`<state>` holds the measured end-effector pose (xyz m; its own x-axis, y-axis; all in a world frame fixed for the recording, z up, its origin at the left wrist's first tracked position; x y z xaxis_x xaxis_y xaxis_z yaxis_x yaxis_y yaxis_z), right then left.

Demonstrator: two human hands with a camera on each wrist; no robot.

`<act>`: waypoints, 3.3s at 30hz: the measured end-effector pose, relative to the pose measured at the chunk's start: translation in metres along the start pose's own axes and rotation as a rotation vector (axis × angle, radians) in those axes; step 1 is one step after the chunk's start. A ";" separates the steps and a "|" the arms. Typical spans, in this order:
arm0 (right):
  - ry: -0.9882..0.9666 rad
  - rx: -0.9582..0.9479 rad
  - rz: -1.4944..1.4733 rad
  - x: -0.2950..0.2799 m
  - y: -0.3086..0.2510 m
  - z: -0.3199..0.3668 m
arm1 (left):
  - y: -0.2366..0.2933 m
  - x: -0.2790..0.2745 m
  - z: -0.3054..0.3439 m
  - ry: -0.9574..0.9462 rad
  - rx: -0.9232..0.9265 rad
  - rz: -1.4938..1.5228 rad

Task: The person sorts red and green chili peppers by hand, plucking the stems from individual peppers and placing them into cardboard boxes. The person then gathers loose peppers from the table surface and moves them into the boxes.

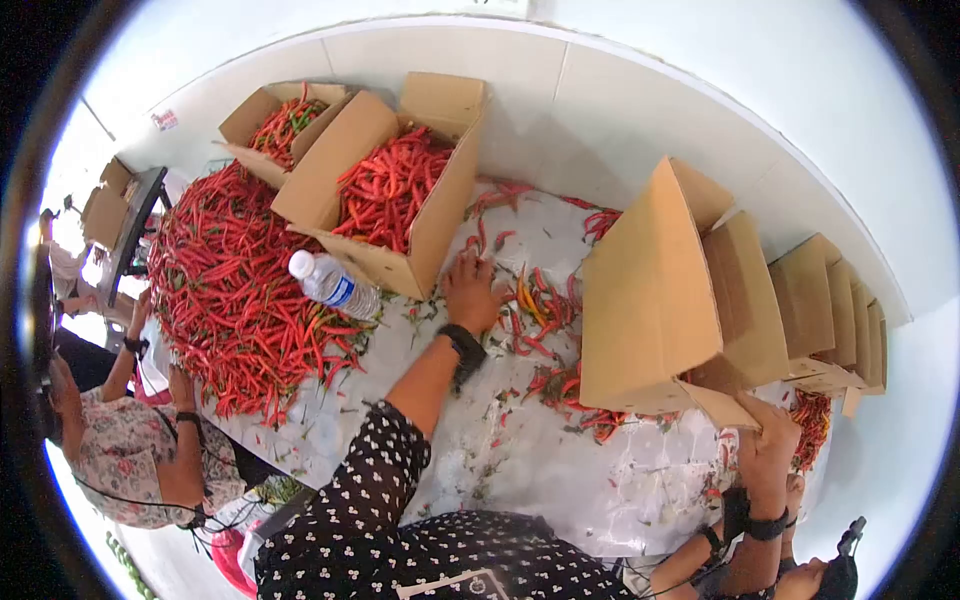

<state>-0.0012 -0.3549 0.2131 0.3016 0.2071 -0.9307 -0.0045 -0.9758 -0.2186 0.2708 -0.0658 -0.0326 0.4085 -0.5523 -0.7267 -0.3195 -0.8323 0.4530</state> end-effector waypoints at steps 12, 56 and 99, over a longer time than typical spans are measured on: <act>-0.054 0.319 -0.170 0.012 0.061 0.054 | -0.020 0.120 -0.140 -0.186 -0.132 0.055; 0.089 0.063 -0.256 0.017 0.037 0.028 | 0.109 -0.061 0.134 -0.820 -0.287 0.766; 0.062 -0.280 -0.356 0.103 -0.095 -0.067 | 0.076 -0.043 0.079 -0.756 -1.200 1.869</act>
<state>0.0938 -0.2458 0.1572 0.2941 0.5367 -0.7908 0.3650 -0.8278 -0.4261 0.1610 -0.1018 -0.0080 0.0196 -0.5873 0.8091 0.7346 0.5574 0.3869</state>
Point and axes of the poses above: each hand's wrist, its own z-axis away from the middle knuckle, its own x-axis out of the palm, y = z × x, the point moved 2 cm from there along -z, towards the middle knuckle, and after that the axes turned 6 degrees about -x, right-handed, at the moved point
